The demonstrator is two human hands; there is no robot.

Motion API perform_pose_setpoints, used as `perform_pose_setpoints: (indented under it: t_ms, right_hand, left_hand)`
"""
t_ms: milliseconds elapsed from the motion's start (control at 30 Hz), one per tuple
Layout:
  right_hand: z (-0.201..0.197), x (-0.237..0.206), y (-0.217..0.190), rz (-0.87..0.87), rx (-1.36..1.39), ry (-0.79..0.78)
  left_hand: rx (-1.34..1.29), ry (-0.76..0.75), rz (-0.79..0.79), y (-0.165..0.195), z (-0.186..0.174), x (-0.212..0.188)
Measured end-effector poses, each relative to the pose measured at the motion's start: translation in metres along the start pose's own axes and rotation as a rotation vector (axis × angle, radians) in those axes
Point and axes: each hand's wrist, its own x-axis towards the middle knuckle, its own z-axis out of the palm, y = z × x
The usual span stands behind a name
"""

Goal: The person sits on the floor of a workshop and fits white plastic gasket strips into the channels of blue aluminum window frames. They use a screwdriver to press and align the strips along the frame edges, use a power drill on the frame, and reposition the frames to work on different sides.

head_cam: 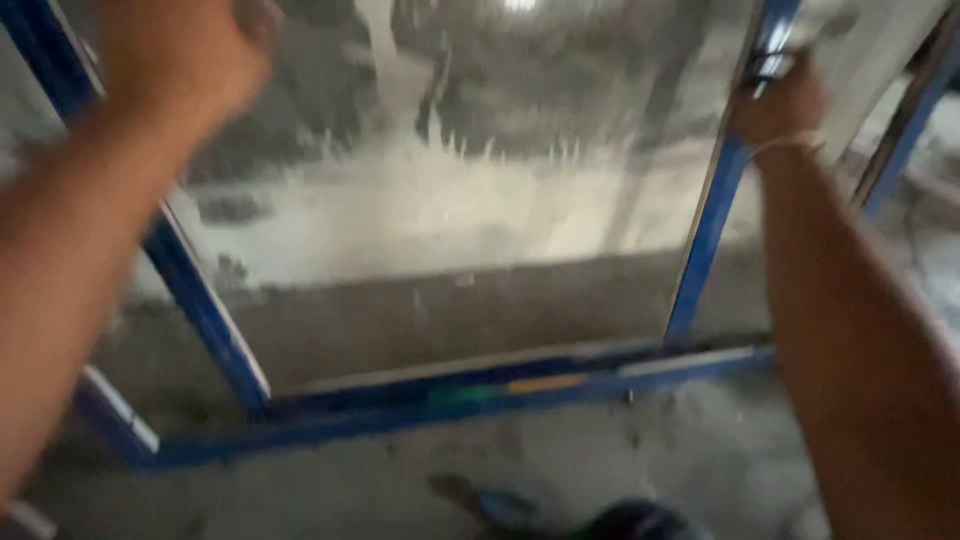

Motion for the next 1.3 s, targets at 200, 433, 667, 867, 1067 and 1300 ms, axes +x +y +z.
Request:
perform_pose_setpoints:
  t_ms: [200, 433, 667, 867, 1067, 1300]
  right_hand:
    - [0.008, -0.11, 0.05, 0.119, 0.782, 0.043]
    - [0.032, -0.359, 0.073, 1.169, 1.15, -0.034]
    - [0.079, -0.373, 0.15, 1.53, 0.953, -0.024]
    - [0.1, -0.387, 0.154, 1.729, 0.94, 0.108]
    - [0.095, -0.386, 0.147, 1.554, 0.869, -0.061]
    - [0.078, -0.376, 0.113, 1.606, 0.886, 0.038]
  left_hand:
    - [-0.098, -0.32, 0.124, 0.085, 0.131, -0.23]
    - [-0.247, -0.447, 0.055, 0.115, 0.204, -0.33]
    - [-0.256, -0.483, 0.154, 0.121, 0.23, -0.328]
    - [-0.265, -0.668, 0.125, 0.135, 0.231, -0.317]
    - [-0.238, -0.596, 0.171, 0.152, 0.233, -0.311]
    - [-0.167, -0.53, 0.232, 0.166, 0.19, -0.268]
